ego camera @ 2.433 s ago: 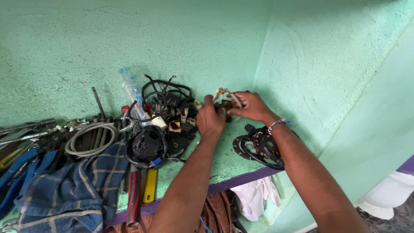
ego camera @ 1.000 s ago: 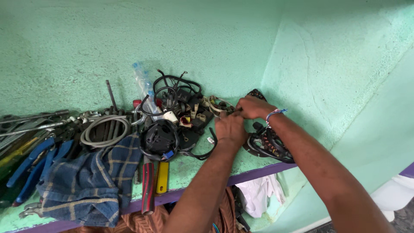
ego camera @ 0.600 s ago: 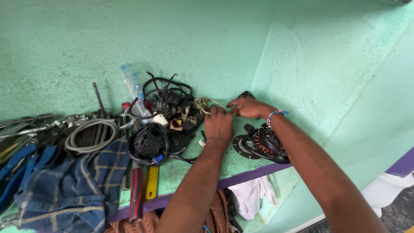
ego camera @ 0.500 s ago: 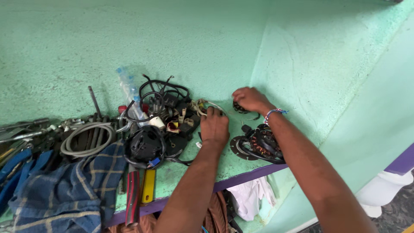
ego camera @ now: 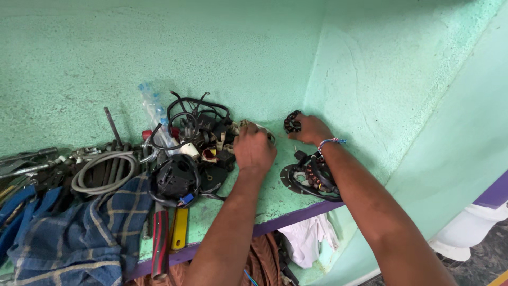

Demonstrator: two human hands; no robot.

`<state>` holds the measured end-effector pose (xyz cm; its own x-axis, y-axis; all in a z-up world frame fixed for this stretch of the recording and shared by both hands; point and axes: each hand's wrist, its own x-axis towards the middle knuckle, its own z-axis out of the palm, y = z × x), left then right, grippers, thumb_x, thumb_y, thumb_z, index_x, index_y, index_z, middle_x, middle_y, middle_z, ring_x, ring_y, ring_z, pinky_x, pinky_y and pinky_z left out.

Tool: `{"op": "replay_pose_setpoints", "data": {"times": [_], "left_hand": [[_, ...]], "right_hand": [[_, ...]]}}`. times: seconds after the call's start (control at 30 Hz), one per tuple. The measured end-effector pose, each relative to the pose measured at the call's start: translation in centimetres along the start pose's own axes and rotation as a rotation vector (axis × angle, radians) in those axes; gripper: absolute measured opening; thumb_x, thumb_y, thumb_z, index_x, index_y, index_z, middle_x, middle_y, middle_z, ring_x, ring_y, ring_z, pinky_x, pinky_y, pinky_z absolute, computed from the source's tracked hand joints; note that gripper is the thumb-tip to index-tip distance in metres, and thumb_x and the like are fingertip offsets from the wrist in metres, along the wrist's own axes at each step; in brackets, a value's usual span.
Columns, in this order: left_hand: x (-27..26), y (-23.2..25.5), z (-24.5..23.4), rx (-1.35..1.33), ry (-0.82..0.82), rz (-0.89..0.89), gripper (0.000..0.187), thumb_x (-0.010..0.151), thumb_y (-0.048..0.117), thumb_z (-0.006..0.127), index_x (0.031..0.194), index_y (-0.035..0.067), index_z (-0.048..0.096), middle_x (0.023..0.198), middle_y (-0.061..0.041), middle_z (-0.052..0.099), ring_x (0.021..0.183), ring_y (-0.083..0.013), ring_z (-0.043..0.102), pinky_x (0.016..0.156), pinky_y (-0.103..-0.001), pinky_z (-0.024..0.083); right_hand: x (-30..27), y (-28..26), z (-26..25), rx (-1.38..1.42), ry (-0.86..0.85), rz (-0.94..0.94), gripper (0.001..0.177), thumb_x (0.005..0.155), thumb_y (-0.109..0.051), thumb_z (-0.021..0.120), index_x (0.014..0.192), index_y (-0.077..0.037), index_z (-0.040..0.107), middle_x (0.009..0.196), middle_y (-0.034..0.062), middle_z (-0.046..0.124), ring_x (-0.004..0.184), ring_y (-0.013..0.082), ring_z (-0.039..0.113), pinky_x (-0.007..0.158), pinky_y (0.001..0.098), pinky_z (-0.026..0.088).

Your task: The person manipulates various mechanical engine components and wiring harnesses on a shelf, connecting and disconnecting several small black electronic modules and checking wire placements by hand.

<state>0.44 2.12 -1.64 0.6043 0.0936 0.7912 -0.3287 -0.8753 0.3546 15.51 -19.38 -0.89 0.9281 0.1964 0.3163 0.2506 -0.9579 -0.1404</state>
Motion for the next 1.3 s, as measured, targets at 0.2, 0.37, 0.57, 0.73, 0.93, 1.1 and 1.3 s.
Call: {"op": "replay_pose_setpoints", "data": {"times": [0.2, 0.37, 0.57, 0.73, 0.93, 1.1, 1.3], "left_hand": [[-0.2, -0.4, -0.1, -0.039, 0.025, -0.032, 0.02, 0.069, 0.009, 0.073, 0.087, 0.002, 0.077, 0.116, -0.017, 0.069, 0.113, -0.036, 0.063, 0.089, -0.05, 0.054], [-0.4, -0.4, -0.6, -0.078, 0.018, -0.057, 0.014, 0.072, 0.01, 0.073, 0.084, 0.002, 0.076, 0.112, -0.015, 0.071, 0.111, -0.0362, 0.064, 0.09, -0.048, 0.055], [-0.1, -0.7, -0.7, -0.145, 0.041, -0.093, 0.011, 0.073, 0.01, 0.072, 0.081, 0.003, 0.075, 0.104, -0.014, 0.071, 0.106, -0.0357, 0.065, 0.088, -0.049, 0.055], [0.0, -0.8, -1.4, -0.174, 0.058, -0.142, 0.008, 0.074, 0.009, 0.072, 0.08, 0.005, 0.075, 0.106, -0.014, 0.07, 0.108, -0.0372, 0.064, 0.094, -0.048, 0.054], [0.5, -0.5, -2.8, -0.41, 0.099, -0.281, 0.044, 0.074, 0.019, 0.079, 0.116, 0.006, 0.072, 0.116, -0.018, 0.068, 0.101, -0.0392, 0.067, 0.085, -0.049, 0.054], [1.5, -0.1, -3.0, -0.62, -0.053, -0.439, 0.053, 0.076, 0.031, 0.084, 0.121, 0.007, 0.069, 0.088, -0.01, 0.074, 0.08, -0.026, 0.072, 0.074, -0.041, 0.055], [1.8, -0.1, -3.5, -1.017, -0.034, -0.54, 0.034, 0.085, 0.028, 0.08, 0.105, 0.002, 0.074, 0.071, -0.007, 0.073, 0.054, -0.0141, 0.06, 0.05, -0.03, 0.045]], "right_hand": [[0.0, 0.3, 0.1, 0.005, 0.013, 0.02, 0.065, 0.077, -0.048, 0.084, 0.128, -0.009, 0.071, 0.122, 0.0226, 0.07, 0.116, 0.0397, 0.064, 0.104, 0.0456, 0.05], [-1.4, -1.1, -1.4, 0.074, 0.082, -0.021, 0.054, 0.085, -0.05, 0.077, 0.121, -0.009, 0.075, 0.119, 0.0197, 0.073, 0.113, 0.0385, 0.067, 0.103, 0.0449, 0.051], [-2.5, -2.3, -3.4, 0.47, 0.139, -0.032, 0.046, 0.088, -0.043, 0.075, 0.118, -0.008, 0.076, 0.111, 0.0127, 0.076, 0.104, 0.026, 0.07, 0.096, 0.0415, 0.053], [-1.0, -2.3, -4.1, 1.029, 0.022, -0.194, 0.04, 0.1, -0.036, 0.066, 0.119, -0.002, 0.072, 0.113, 0.0096, 0.073, 0.106, 0.017, 0.065, 0.101, 0.0405, 0.052], [-3.1, -4.3, -8.1, 1.465, -0.178, -0.275, 0.038, 0.103, -0.036, 0.06, 0.12, -0.002, 0.066, 0.122, 0.0108, 0.072, 0.113, 0.0234, 0.068, 0.102, 0.049, 0.055], [-6.1, -7.2, -10.9, 1.653, -0.202, -0.334, 0.038, 0.103, -0.037, 0.062, 0.115, -0.001, 0.065, 0.122, 0.0137, 0.072, 0.118, 0.0307, 0.067, 0.107, 0.055, 0.054], [-8.5, -9.9, -11.9, 1.808, -0.098, -0.293, 0.048, 0.097, -0.042, 0.066, 0.118, 0.001, 0.068, 0.12, 0.0176, 0.073, 0.116, 0.0339, 0.069, 0.107, 0.0495, 0.055]]}}
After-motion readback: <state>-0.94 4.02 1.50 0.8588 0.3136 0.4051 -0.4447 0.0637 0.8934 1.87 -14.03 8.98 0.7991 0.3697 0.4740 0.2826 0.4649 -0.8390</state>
